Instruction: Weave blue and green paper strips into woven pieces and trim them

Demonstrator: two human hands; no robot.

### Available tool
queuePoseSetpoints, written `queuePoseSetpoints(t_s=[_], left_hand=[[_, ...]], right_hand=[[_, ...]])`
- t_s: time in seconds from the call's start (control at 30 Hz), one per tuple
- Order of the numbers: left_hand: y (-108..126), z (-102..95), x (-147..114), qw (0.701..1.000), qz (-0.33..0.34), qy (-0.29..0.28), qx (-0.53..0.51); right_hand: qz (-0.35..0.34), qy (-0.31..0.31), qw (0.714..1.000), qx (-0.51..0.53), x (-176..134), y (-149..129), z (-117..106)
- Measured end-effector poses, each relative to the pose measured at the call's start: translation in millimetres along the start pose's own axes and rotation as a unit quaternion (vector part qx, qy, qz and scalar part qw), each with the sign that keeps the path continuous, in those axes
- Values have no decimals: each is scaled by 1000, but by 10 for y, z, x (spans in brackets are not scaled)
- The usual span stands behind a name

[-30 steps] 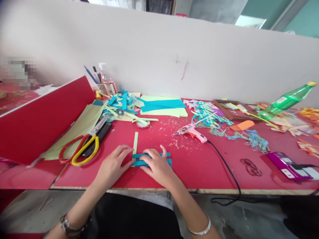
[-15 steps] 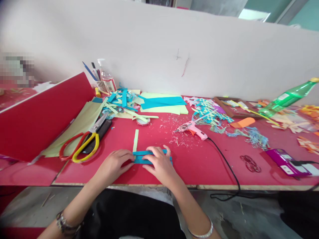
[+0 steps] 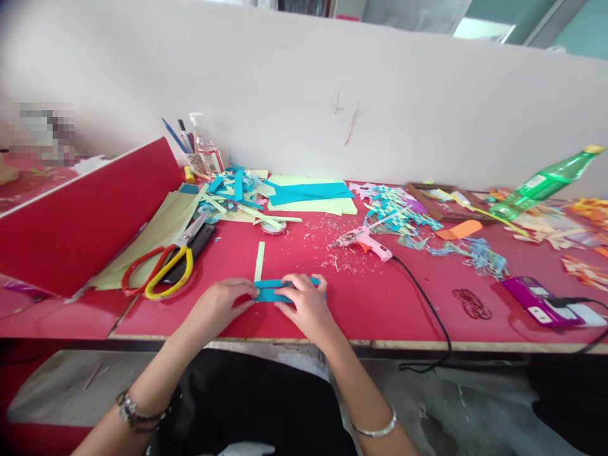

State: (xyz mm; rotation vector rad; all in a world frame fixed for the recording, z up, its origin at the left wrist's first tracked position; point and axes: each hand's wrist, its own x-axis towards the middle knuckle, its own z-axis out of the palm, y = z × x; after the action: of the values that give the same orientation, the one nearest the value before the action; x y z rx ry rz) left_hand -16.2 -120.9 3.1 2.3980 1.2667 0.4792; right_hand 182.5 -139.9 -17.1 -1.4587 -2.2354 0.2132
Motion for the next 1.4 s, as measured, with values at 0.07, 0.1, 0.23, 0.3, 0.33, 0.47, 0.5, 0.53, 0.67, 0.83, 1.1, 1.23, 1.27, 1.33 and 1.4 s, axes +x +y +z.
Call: queuePoseSetpoints(t_s=[0.07,0.1,0.23,0.3,0.33,0.47,0.5,0.53,0.67,0.83,1.1,1.23,1.27,1.33,1.4], left_hand=[[14,8,1,1000,-4,3,7],[17,15,1,1000,-8,6,11],[24,45,-1,999,-19,21,33],[30,49,3,998,-13,26,47],[33,48,6,998,-10,28,54],[45,30,29,996,2,28,87],[46,26,34,995,7,27,96],[45,24,37,994,12,26,105],[46,33,32,990,24,42,130],[80,70,15,984,17,85,155],[161,169,-31,972,0,143,186],[178,194,-35,968,-1,159,192],[183,201,-33,967,-3,164,196],[197,219,-28,962,-3,175,208],[214,245,-22,956,3,188,224]], right_hand=[[8,11,1000,1,-9,-17,-7],[17,18,1000,-1,-12,-29,-11],[50,37,998,-14,-24,-80,-24],[59,32,998,-10,-33,-81,-34],[61,23,998,0,-39,-72,-41],[66,-30,996,59,-49,3,-83],[67,-39,995,69,-49,22,-93],[68,-45,994,74,-49,36,-102],[71,-38,994,78,-47,47,-133],[66,-54,994,66,-34,61,-212],[21,-59,998,-6,34,105,-363],[-1,-55,997,-55,98,53,-403],[-3,-62,997,-53,107,46,-412],[-7,-78,996,-31,113,36,-434],[-13,-64,998,-15,108,16,-455]])
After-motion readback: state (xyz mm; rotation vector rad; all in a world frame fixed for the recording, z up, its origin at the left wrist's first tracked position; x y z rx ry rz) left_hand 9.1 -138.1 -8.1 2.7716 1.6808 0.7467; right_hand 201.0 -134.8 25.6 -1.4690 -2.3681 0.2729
